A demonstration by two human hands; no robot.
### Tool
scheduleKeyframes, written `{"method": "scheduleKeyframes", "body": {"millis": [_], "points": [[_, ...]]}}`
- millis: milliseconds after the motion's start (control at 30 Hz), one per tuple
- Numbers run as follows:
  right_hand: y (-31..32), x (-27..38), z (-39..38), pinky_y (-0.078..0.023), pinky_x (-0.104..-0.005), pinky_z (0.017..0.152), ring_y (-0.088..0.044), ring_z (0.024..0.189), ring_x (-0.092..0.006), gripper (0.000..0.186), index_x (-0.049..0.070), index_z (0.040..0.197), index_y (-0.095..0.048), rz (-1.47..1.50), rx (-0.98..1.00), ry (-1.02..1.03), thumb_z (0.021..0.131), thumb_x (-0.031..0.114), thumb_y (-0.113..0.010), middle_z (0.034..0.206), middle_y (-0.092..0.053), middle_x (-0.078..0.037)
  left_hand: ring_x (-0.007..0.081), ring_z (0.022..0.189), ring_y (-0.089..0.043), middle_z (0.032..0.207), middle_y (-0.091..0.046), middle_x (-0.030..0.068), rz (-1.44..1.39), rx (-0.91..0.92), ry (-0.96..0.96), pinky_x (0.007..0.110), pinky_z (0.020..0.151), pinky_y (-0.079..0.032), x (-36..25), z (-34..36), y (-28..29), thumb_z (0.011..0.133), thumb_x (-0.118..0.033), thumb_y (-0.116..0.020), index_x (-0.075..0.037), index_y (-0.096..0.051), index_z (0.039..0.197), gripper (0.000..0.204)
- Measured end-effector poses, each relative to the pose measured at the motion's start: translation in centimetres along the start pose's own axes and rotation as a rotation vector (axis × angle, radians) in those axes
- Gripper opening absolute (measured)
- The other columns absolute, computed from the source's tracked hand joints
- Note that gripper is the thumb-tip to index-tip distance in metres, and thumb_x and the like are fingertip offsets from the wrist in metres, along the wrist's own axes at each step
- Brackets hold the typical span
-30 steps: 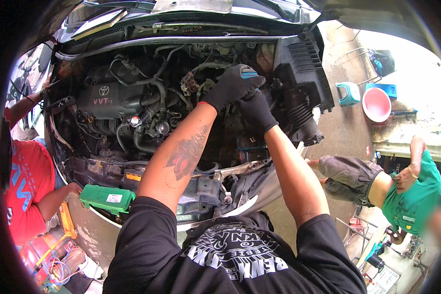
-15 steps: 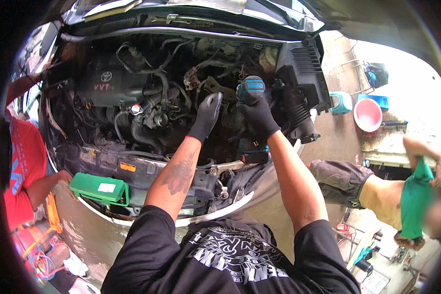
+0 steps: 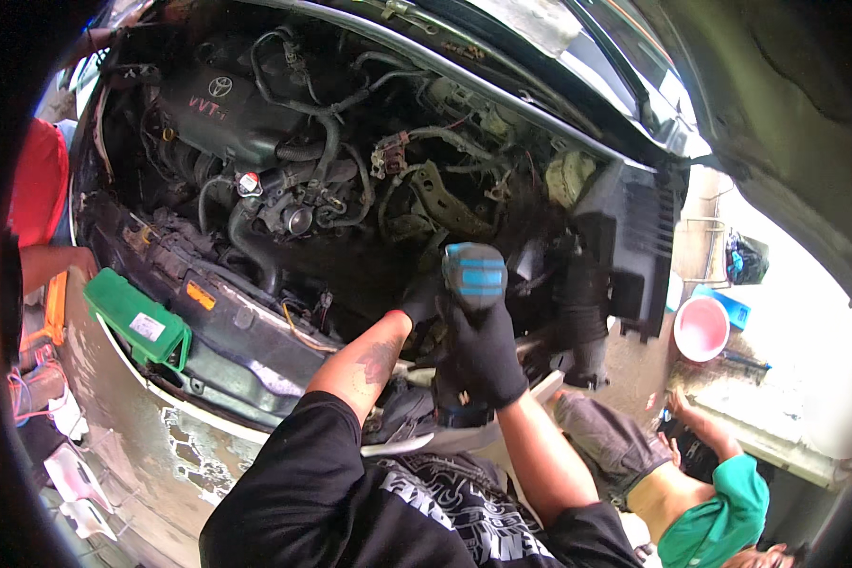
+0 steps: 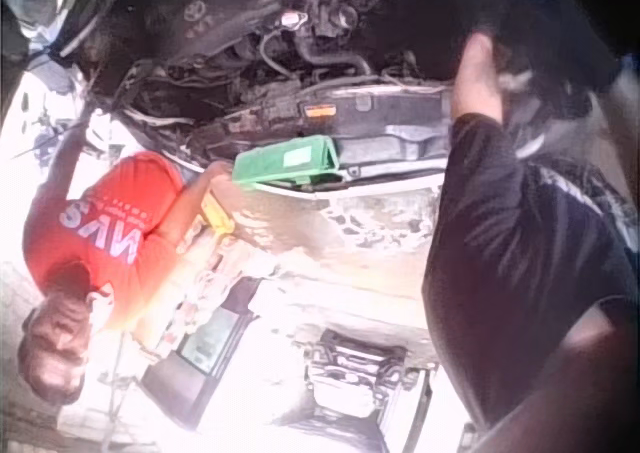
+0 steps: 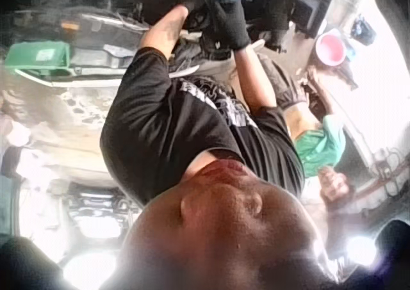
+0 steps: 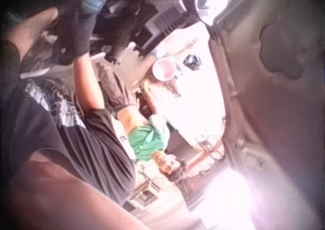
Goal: The person uses a socket wrench and a power drill to loosen and remove bolts from components inside the engine bay of a car.
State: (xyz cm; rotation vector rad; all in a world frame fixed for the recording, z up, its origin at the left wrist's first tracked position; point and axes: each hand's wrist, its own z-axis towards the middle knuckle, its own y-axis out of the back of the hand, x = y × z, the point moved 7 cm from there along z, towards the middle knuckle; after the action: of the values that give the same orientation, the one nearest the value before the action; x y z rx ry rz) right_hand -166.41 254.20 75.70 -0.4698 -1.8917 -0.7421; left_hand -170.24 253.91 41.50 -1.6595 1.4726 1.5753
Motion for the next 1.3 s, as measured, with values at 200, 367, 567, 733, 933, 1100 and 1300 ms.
{"method": "scheduleKeyframes", "body": {"millis": [200, 367, 567, 733, 933, 1100, 1300], "points": [[4.4, -2.5, -0.3, -0.053, -0.0315, 0.079, -0.066, 0.089, -0.0178, 0.029, 0.001, 0.12, -0.064, 0.02, -0.212, -0.188, 0.096, 0.016, -0.07, 0.109, -0.07, -0.009, 0.0353, 0.132, -0.052, 0.141, -0.057, 0.0187, 0.052, 0.042, -0.204, 0.043, 0.108, -0.044, -5.2, 0.6, -0.3, 0.096, -0.021, -0.056, -0.013, -0.052, 0.145, 0.049], [4.7, -2.6, -0.4, -0.051, -0.0325, 0.051, -0.064, 0.063, -0.018, 0.037, 0.003, 0.128, -0.058, 0.301, -0.301, -0.392, 0.097, 0.017, -0.07, 0.103, -0.067, -0.009, 0.0346, 0.139, -0.044, 0.149, -0.048, 0.0186, 0.051, 0.096, -0.325, 0.042, 0.115, -0.036, -3.6, 3.0, -1.0, 0.099, -0.025, -0.055, -0.009, -0.047, 0.148, 0.052], [5.1, -3.1, -1.0, -0.051, -0.027, 0.084, -0.063, 0.097, -0.0132, 0.032, 0.0, 0.126, -0.061, 0.027, -0.241, -0.274, 0.096, 0.009, -0.069, 0.114, -0.068, -0.008, 0.0348, 0.143, -0.039, 0.155, -0.043, 0.0188, 0.045, 0.056, -0.262, 0.04, 0.12, -0.031, -7.2, 5.6, 2.6, 0.1, -0.024, -0.05, -0.008, -0.043, 0.151, 0.053], [3.4, -2.1, -0.8, -0.051, -0.0307, 0.082, -0.064, 0.097, -0.0148, 0.033, -0.001, 0.125, -0.062, -0.004, -0.108, -0.255, 0.094, 0.007, -0.069, 0.113, -0.069, -0.008, 0.0357, 0.136, -0.047, 0.149, -0.049, 0.0204, -0.145, -0.017, -0.114, 0.044, 0.113, -0.038, -2.3, 8.1, 0.0, 0.101, -0.033, -0.049, -0.01, -0.047, 0.148, 0.052], [3.2, -2.3, -1.1, -0.051, -0.0316, 0.081, -0.064, 0.096, -0.0161, 0.033, -0.001, 0.125, -0.061, -0.051, -0.078, -0.232, 0.094, 0.007, -0.069, 0.112, -0.069, -0.009, 0.0343, 0.13, -0.054, 0.141, -0.056, 0.021, -0.084, -0.122, -0.123, 0.044, 0.108, -0.042, 1.1, 8.1, -2.8, 0.1, -0.035, -0.05, -0.006, -0.054, 0.142, 0.051], [3.8, -2.4, -2.2, -0.05, -0.0357, 0.087, -0.064, 0.105, -0.0233, 0.032, 0.001, 0.121, -0.065, -0.155, -0.122, -0.213, 0.09, 0.004, -0.072, 0.12, -0.065, -0.014, 0.0337, 0.125, -0.058, 0.137, -0.059, 0.0215, 0.13, -0.218, -0.204, 0.044, 0.105, -0.046, 0.5, 6.4, -5.4, 0.096, -0.032, -0.055, -0.005, -0.058, 0.138, 0.05], [4.4, 2.5, -2.7, -0.048, -0.0413, 0.092, -0.062, 0.111, -0.0341, 0.033, 0.003, 0.122, -0.066, -0.801, 0.0, 0.205, 0.089, 0.002, -0.068, 0.123, -0.064, -0.018, 0.0395, 0.128, -0.055, 0.142, -0.055, 0.0218, 0.03, -0.039, 0.07, 0.043, 0.111, -0.042, -4.9, 4.7, -1.7, 0.091, -0.02, -0.057, -0.004, -0.053, 0.143, 0.054]]}}
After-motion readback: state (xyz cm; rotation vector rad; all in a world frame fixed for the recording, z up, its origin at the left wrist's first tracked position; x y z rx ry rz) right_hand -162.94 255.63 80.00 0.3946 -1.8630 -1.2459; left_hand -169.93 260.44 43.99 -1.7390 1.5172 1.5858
